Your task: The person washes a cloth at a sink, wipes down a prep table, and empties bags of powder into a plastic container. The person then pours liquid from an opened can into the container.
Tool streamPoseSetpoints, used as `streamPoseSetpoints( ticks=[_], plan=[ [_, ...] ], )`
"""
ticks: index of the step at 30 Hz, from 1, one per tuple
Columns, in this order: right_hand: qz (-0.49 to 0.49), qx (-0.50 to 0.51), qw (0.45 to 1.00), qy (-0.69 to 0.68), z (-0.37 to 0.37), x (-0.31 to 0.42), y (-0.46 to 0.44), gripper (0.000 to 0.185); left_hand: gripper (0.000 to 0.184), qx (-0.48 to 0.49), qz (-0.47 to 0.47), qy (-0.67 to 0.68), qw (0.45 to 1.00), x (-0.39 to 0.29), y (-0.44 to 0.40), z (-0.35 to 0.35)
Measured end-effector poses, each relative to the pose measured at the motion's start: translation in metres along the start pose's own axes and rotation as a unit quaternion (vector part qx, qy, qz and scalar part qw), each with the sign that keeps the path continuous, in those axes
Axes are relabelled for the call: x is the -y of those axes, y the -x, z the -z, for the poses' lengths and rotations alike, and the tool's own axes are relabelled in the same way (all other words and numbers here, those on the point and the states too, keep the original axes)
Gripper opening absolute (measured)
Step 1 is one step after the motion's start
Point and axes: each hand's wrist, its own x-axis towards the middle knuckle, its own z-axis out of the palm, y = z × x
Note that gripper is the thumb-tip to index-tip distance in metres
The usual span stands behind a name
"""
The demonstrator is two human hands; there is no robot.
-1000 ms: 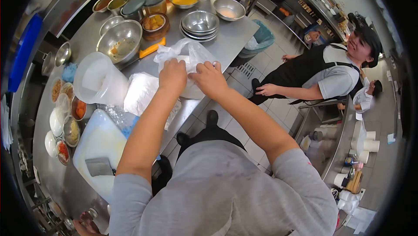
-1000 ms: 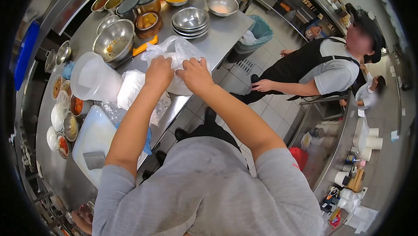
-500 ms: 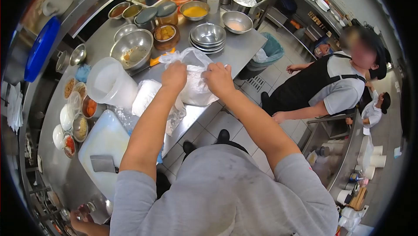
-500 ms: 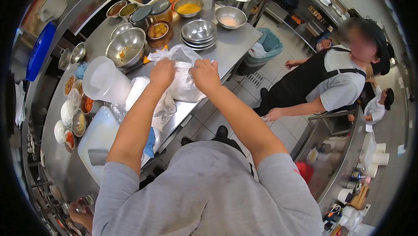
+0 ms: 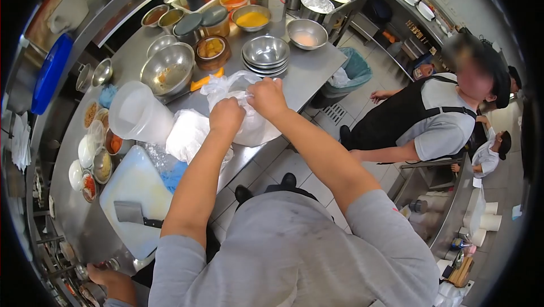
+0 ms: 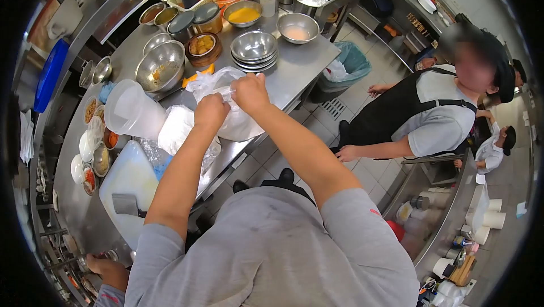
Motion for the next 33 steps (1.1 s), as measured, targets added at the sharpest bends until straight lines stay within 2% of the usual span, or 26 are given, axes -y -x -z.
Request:
streamPoseSetpoints(
  ticks=[2, 4, 5, 9, 11, 12, 16, 18, 21, 22, 24, 25, 27, 33],
  plan=[
    [-0.087, 0.016, 0.995, -0.037, -0.004, 0.0, -0.003, 0.01, 0.028, 0.011, 0.014, -0.005, 1.0, -0.006, -0.003, 0.003],
    [-0.114, 0.008, 0.993, -0.026, -0.021, -0.002, -0.006, 0.012, 0.029, 0.073, 0.083, 0.001, 0.994, -0.024, -0.005, 0.018],
    [-0.142, 0.002, 0.99, -0.017, -0.03, -0.005, -0.006, 0.014, 0.029, 0.073, 0.079, 0.002, 0.994, -0.028, -0.006, 0.021],
    [-0.125, -0.035, 0.991, 0.004, -0.05, -0.025, -0.014, 0.014, 0.031, 0.106, 0.073, -0.008, 0.992, -0.016, -0.008, 0.009],
    [-0.269, -0.038, 0.961, -0.054, -0.048, -0.052, -0.018, 0.012, 0.032, 0.115, 0.054, -0.017, 0.992, -0.009, -0.004, 0.002],
    [-0.278, -0.045, 0.958, -0.046, -0.037, -0.058, -0.015, 0.012, 0.034, 0.107, 0.071, 0.003, 0.992, -0.012, 0.003, 0.008],
    [-0.269, -0.015, 0.961, -0.061, -0.026, -0.061, -0.012, 0.018, 0.039, 0.094, 0.117, 0.024, 0.988, -0.024, 0.017, 0.026],
    [-0.308, -0.059, 0.947, -0.064, -0.031, -0.067, -0.003, 0.016, 0.039, 0.083, 0.109, 0.008, 0.991, -0.019, 0.022, 0.028],
    [-0.306, -0.089, 0.948, -0.016, -0.035, -0.097, 0.011, 0.016, 0.037, 0.055, 0.094, -0.006, 0.994, 0.006, 0.023, 0.036],
    [-0.304, -0.088, 0.948, -0.018, -0.032, -0.102, 0.016, 0.016, 0.036, 0.039, 0.066, -0.007, 0.997, 0.019, 0.021, 0.033],
    [-0.336, -0.075, 0.927, -0.151, -0.011, -0.097, 0.022, 0.017, 0.035, 0.024, 0.039, -0.007, 0.999, 0.024, 0.023, 0.034],
    [-0.335, -0.074, 0.927, -0.151, -0.005, -0.094, 0.021, 0.017, 0.033, 0.033, 0.023, 0.008, 0.999, 0.021, 0.023, 0.036],
    [-0.271, -0.072, 0.945, -0.17, 0.002, -0.088, 0.021, 0.019, 0.03, 0.043, 0.005, 0.024, 0.999, 0.008, 0.026, 0.04],
    [-0.209, -0.061, 0.95, -0.224, 0.03, -0.051, 0.022, 0.022, 0.022, 0.012, -0.104, 0.071, 0.992, -0.043, 0.03, 0.027]
  ],
)
